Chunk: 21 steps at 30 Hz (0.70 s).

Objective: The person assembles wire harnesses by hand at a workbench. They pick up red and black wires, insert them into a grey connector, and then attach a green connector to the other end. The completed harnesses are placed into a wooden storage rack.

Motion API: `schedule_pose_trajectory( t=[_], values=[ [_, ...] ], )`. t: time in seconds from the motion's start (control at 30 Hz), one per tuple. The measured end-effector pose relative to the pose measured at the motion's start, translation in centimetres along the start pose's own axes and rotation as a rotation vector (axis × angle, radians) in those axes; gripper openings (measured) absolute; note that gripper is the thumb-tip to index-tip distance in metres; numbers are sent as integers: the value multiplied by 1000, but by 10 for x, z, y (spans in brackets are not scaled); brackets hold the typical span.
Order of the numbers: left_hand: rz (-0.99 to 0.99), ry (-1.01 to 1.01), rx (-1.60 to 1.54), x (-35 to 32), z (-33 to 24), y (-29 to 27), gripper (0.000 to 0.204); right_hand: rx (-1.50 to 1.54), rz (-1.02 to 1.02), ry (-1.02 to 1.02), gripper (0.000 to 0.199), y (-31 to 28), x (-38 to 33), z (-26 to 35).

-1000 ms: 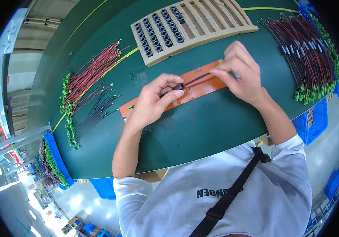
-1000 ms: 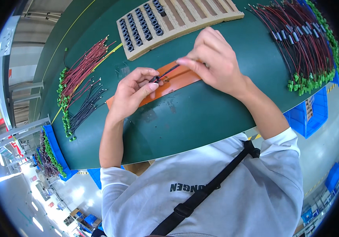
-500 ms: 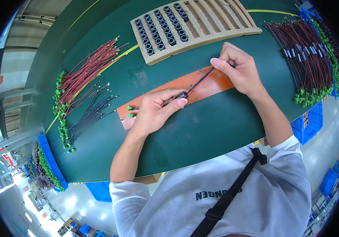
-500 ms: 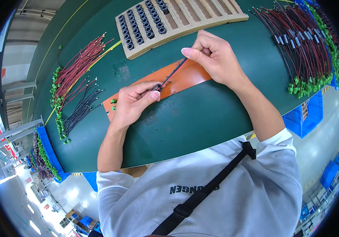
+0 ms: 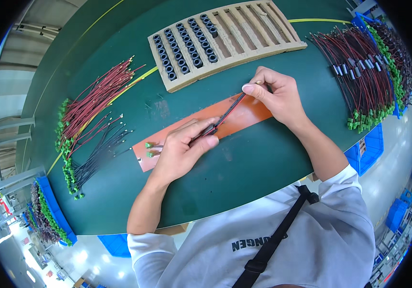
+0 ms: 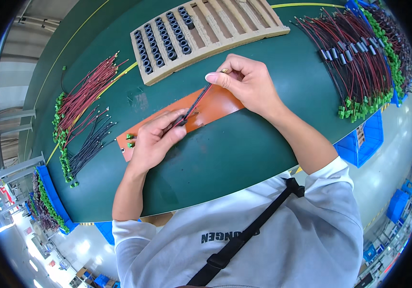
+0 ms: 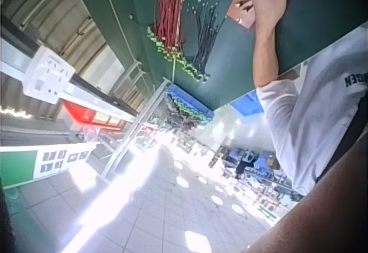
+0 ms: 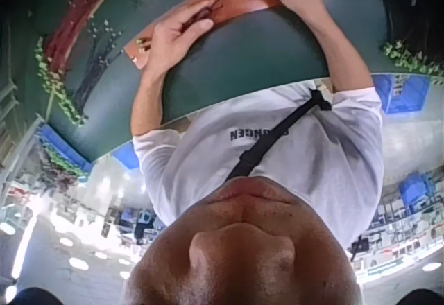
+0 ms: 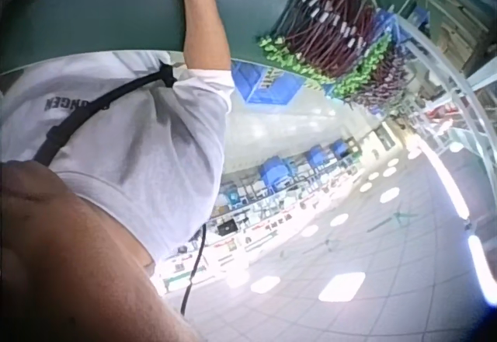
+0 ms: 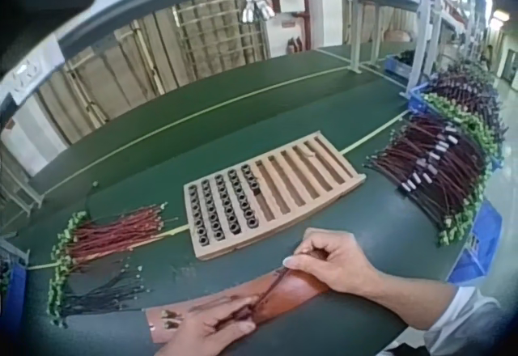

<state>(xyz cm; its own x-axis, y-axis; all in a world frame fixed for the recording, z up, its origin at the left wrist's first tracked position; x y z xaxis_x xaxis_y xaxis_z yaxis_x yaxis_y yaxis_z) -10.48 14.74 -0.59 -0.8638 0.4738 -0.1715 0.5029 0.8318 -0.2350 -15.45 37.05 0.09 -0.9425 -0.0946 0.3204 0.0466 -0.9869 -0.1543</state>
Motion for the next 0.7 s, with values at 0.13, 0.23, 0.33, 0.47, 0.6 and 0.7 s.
schedule_pose_trajectory(
  t=[0.13,0.23,0.33,0.47,0.6,0.7],
  values=[
    [26,-52,66,-1,4,-3,46,67,37,108,21,4,-5,-1],
    [10,37,45,-2,-4,2,45,34,62,54,21,7,-6,5],
    [24,33,58,0,-9,1,45,23,87,57,21,8,-8,4],
    [9,3,61,-4,-3,1,43,93,95,107,22,11,-10,4],
    [3,-31,89,-3,-2,3,42,110,84,165,22,7,-13,-4],
    [-37,12,112,-3,-8,3,41,141,75,141,23,8,-15,-3]
  ],
)
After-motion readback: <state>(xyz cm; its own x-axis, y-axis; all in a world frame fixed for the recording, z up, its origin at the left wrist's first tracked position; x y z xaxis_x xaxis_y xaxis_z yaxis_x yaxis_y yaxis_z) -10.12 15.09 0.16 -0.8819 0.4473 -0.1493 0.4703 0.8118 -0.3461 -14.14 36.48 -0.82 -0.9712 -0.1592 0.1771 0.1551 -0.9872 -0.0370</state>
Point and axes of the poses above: each hand's wrist, its own x-axis towards the middle knuckle, its own y-axis out of the palm, z = x × y, the point moved 8 cm from there along x, towards the middle knuckle, and after that the axes turned 8 degrees about -y, right-handed, at the moved point
